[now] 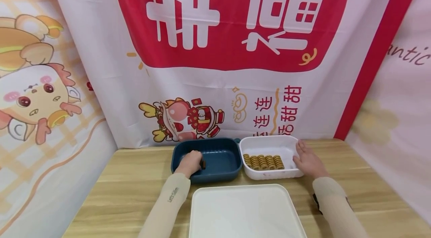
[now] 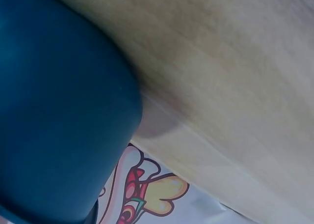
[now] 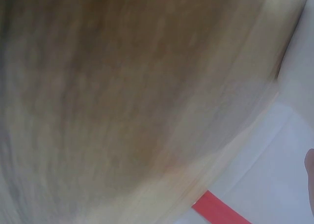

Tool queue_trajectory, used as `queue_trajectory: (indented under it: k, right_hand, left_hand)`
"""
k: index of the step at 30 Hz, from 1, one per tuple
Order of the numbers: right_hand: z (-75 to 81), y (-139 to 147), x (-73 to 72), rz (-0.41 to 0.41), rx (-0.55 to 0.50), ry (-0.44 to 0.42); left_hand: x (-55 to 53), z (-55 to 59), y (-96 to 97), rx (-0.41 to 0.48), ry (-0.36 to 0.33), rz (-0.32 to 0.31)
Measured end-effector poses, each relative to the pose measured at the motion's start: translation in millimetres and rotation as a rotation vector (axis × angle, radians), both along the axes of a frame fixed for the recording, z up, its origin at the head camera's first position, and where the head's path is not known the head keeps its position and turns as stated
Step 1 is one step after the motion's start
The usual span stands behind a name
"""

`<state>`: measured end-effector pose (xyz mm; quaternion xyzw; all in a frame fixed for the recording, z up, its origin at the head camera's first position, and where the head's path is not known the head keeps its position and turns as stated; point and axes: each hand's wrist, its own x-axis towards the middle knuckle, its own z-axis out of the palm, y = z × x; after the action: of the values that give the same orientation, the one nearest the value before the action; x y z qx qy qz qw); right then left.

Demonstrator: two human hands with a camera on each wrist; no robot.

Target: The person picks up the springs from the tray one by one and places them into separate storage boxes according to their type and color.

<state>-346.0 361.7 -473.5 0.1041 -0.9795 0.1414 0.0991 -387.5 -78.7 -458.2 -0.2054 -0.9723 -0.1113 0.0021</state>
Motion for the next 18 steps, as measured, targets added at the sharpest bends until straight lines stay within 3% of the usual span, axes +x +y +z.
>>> queue_trajectory:
  k: [5,9,18]
  right_hand:
    - [-2.6,-2.0,-1.1,-0.003,0.007,-0.004]
    - [-2.8,-3.0,-2.0,-0.004,0.008,-0.005]
    - [-2.9,0.3,-0.9,0.004,0.01,0.008]
  left_hand:
    - [3.2,-1.2,-2.2,0.019,0.027,-0.012]
    - [1.9,-1.6,-3.5,0.03,0.006,0.001]
    - [3.9,6.6,-9.6,0.041,0.008,-0.006]
